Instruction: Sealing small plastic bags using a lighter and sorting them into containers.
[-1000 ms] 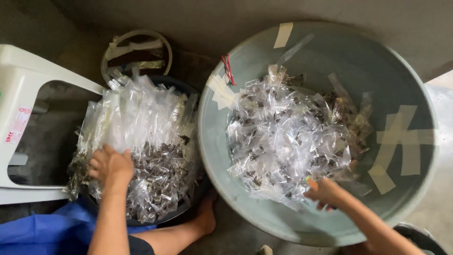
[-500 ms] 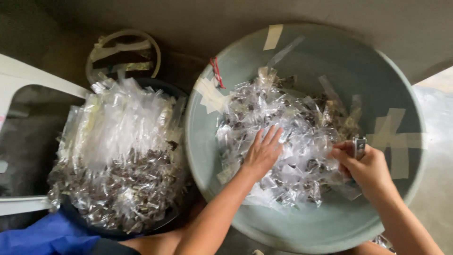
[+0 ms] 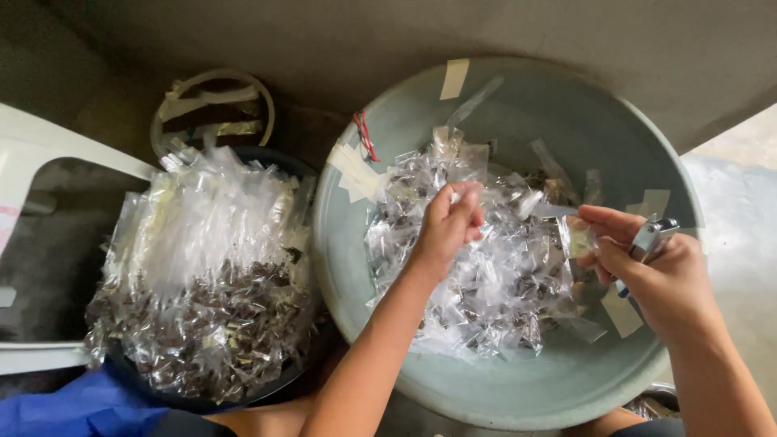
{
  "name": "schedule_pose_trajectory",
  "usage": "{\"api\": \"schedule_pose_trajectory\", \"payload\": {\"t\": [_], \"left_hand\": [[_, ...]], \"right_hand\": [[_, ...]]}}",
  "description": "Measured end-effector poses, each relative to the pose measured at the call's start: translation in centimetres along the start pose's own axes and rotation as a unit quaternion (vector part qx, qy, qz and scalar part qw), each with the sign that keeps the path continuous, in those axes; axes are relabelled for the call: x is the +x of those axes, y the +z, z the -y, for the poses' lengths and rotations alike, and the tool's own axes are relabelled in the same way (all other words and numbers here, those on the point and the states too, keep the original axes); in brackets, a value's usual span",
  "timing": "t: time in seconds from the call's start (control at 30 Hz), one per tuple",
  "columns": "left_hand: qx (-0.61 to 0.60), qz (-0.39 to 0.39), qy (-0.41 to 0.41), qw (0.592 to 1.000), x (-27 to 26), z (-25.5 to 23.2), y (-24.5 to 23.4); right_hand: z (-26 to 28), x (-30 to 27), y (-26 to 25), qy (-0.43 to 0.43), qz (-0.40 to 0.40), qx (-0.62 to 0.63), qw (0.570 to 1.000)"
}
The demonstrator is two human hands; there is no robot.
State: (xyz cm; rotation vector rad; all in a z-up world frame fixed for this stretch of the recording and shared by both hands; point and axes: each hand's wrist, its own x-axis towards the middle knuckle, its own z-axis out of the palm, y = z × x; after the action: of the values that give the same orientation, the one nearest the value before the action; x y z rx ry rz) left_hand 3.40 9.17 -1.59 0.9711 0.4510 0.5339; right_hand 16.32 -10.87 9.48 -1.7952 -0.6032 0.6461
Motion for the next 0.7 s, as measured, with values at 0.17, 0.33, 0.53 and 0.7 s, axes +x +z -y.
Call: {"api": "schedule_pose_trajectory", "payload": {"t": [0.17, 0.33, 0.53, 0.7], "left_hand": [[0.339, -0.007, -0.033, 0.94, -1.6, -1.9, 0.4], [0.302, -0.003, -0.045, 0.952, -2.8, -3.9, 0.7], [0.179, 0.014, 0.113, 0.977, -3.2, -2.5, 0.4], [0.177, 0.051, 0.122, 0.975, -4.7, -3.3, 1.8]], "right_hand": [[-0.6, 0.1, 1.4, -0.06, -0.029, -0.064, 0.996], [-0.2, 0.0, 2.7, -0.14, -0.036, -0.033, 0.989], [-0.7, 0.3, 3.3, -0.034, 0.011, -0.004, 0.999], [0.4, -0.3, 4.2, -0.018, 0.046, 0.042, 0.998]]}}
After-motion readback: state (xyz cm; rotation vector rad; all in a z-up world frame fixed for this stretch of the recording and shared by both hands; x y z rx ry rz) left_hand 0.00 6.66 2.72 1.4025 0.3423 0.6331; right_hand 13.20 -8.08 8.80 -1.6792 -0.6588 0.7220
